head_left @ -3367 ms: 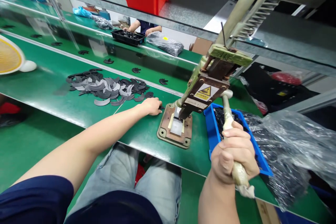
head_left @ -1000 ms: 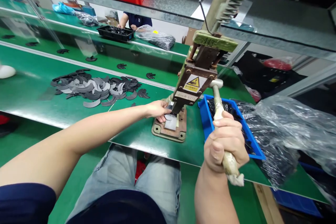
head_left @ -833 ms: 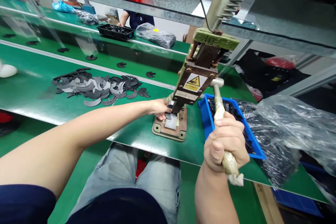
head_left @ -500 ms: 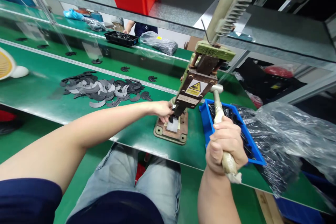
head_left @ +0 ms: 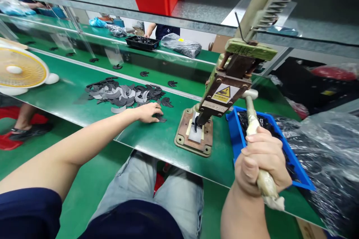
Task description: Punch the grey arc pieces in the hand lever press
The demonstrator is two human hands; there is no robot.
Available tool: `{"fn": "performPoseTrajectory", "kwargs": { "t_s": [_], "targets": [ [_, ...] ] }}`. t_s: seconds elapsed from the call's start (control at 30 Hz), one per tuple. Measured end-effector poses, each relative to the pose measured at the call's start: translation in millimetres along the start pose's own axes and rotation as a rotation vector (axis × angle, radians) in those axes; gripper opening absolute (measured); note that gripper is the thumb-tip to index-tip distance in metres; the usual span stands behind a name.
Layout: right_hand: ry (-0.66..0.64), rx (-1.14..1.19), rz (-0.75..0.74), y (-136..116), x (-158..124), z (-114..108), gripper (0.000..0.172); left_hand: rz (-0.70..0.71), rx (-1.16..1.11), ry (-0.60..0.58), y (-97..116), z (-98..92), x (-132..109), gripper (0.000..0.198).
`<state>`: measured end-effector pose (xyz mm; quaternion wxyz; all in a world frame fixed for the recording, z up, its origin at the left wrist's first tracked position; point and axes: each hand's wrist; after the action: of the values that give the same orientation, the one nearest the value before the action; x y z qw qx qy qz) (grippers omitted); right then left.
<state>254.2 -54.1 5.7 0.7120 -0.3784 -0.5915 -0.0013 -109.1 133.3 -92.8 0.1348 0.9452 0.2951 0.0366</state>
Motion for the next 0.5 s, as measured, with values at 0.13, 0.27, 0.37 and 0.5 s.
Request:
{"fn": "performPoseTrajectory", "kwargs": {
  "t_s": [0.13,0.27,0.37,0.5],
  "targets": [
    [-0.024,-0.003,-0.001,0.1,0.8,-1.5,0.026,0.011,-0.056,-0.016,6.2,-6.1,11.8,0.021],
    [-0.017,0.012,-0.028,2.9,1.3,-1.9,0.027,-0.172,-0.253,0.06,19.5,-14.4,17.9,0.018],
    [-0.003,0.015,-0.041,4.7,1.9,-0.6,0.028,-0.266,-0.384,0.138,32.4,-14.6,22.9,0.023],
    [0.004,0.022,-0.052,5.9,2.4,1.5,0.031,-0.246,-0.485,0.263,50.8,-8.1,33.6,0.037]
  ]
}}
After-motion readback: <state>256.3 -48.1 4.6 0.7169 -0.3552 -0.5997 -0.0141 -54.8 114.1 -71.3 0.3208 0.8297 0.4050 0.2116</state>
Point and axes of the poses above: each hand's wrist, its own x-axis towards the middle knuckle, its own z-axis out of the palm, y = z × x, and after that the axes turned 14 degrees about z, right-handed
